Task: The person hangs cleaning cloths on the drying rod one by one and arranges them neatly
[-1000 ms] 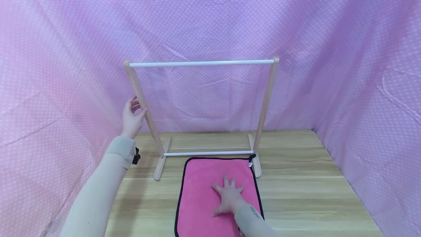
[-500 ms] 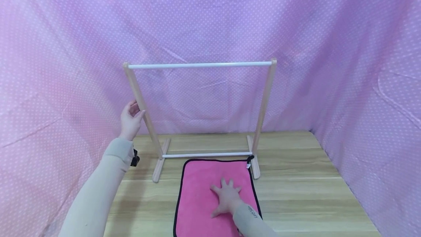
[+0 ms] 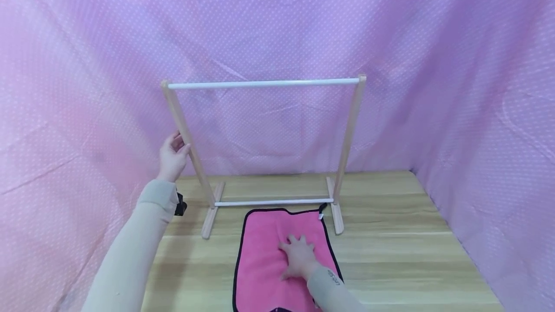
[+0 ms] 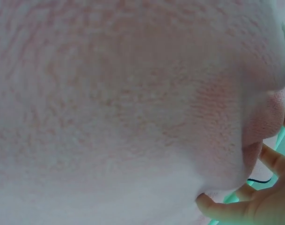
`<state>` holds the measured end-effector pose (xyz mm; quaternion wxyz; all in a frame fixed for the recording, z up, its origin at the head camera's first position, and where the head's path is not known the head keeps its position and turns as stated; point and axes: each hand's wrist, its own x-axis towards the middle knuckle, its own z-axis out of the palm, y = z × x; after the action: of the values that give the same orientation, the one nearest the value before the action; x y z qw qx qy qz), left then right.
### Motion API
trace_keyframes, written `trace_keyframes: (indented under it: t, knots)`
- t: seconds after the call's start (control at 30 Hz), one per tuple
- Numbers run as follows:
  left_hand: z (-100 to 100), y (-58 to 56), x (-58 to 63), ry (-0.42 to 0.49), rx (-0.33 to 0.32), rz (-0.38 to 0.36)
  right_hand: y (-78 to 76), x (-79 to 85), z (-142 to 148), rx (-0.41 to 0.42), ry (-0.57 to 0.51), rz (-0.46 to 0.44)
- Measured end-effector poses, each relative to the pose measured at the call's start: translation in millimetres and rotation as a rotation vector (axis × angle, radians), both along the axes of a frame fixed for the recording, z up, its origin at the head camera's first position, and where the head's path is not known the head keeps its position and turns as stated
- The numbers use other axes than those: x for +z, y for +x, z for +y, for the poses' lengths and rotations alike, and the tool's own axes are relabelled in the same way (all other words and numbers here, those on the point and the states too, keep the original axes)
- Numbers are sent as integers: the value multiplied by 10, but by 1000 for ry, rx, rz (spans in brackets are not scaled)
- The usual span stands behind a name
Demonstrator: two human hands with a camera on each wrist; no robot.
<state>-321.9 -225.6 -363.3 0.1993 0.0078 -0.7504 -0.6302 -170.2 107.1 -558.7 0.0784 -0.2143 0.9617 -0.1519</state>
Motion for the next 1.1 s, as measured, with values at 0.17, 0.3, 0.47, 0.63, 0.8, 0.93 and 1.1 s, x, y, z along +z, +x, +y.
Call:
trace_keyframes:
  t: [0.17, 0.3, 0.47, 0.63, 0.8, 0.93, 1.1]
  knots:
    - [16, -11, -7, 9, 8, -1, -1, 16, -21, 3, -27, 16]
    - [18, -11, -2, 13, 21, -15, -4, 14, -37, 2, -45, 23]
    - [22, -19, 5, 35, 17, -6, -11, 8, -48, 30, -70, 71]
    - [21, -8, -5, 44, 7, -15, -15, -9, -47, 113, -84, 104]
    - [8, 4, -18, 51, 10, -12, -24, -24, -17, 149, -86, 73]
    - [8, -4, -22, 26, 6, 0, -49, -30, 14, 158, -121, 77]
    - [20, -13, -15, -10, 9, -5, -81, -31, 71, 196, -203, 94]
